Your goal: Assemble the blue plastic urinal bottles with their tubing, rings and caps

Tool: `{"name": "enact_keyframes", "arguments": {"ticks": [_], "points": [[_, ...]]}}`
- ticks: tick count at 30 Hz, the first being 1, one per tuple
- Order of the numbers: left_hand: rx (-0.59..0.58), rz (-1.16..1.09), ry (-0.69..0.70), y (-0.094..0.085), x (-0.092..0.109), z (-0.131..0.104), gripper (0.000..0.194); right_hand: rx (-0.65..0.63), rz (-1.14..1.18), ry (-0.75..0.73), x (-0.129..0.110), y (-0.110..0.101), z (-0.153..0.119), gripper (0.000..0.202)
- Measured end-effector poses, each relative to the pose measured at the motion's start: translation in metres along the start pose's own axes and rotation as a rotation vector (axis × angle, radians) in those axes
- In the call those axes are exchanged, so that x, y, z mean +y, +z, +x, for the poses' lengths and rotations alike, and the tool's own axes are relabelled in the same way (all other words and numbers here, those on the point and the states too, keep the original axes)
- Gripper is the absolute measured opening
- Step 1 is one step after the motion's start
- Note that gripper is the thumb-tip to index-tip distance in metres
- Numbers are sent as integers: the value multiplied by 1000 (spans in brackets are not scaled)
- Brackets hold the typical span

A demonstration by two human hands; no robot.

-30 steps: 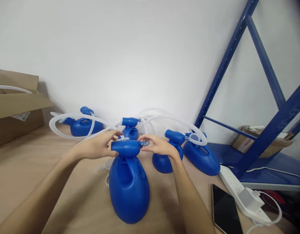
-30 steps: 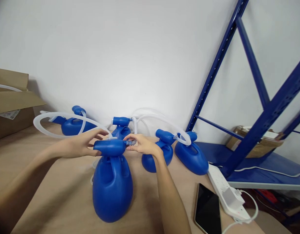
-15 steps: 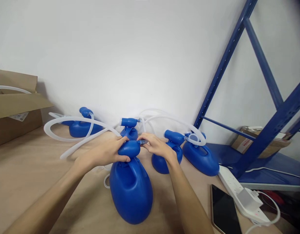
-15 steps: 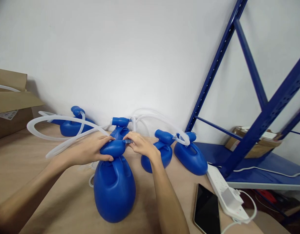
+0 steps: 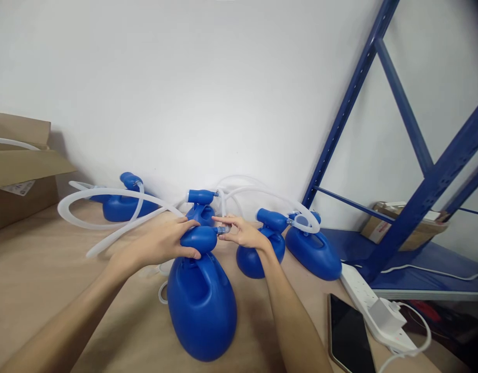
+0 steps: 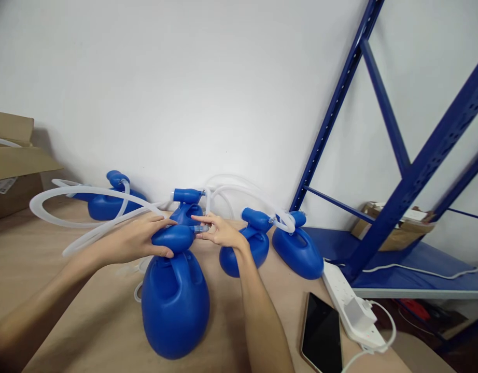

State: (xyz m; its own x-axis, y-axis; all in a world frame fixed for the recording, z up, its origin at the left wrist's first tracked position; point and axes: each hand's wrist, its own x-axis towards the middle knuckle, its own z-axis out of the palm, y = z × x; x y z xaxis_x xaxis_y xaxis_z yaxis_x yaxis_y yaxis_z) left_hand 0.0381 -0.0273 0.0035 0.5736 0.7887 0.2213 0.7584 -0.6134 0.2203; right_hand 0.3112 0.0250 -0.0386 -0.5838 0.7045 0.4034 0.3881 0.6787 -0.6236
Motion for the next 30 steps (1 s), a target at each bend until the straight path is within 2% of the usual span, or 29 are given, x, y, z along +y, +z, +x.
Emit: {"name": "enact_keyframes", "arguments": {"ticks": [5, 8, 15, 23, 30], "points": [[-42, 14, -21, -3, 4, 2, 69, -120, 276, 37, 11, -5, -2, 54], [-34, 16, -18, -3, 6, 2, 70, -139, 331, 33, 13, -7, -3, 53], [-28, 26, -9, 0, 4, 0, 74, -55, 29, 55, -4, -10, -3, 34], [-10, 52, -29, 2, 5, -1, 63, 81, -57, 20, -7, -2, -1, 21], [4, 76, -34, 3, 6, 1, 59, 102, -153, -76, -9, 2, 1, 12]]}}
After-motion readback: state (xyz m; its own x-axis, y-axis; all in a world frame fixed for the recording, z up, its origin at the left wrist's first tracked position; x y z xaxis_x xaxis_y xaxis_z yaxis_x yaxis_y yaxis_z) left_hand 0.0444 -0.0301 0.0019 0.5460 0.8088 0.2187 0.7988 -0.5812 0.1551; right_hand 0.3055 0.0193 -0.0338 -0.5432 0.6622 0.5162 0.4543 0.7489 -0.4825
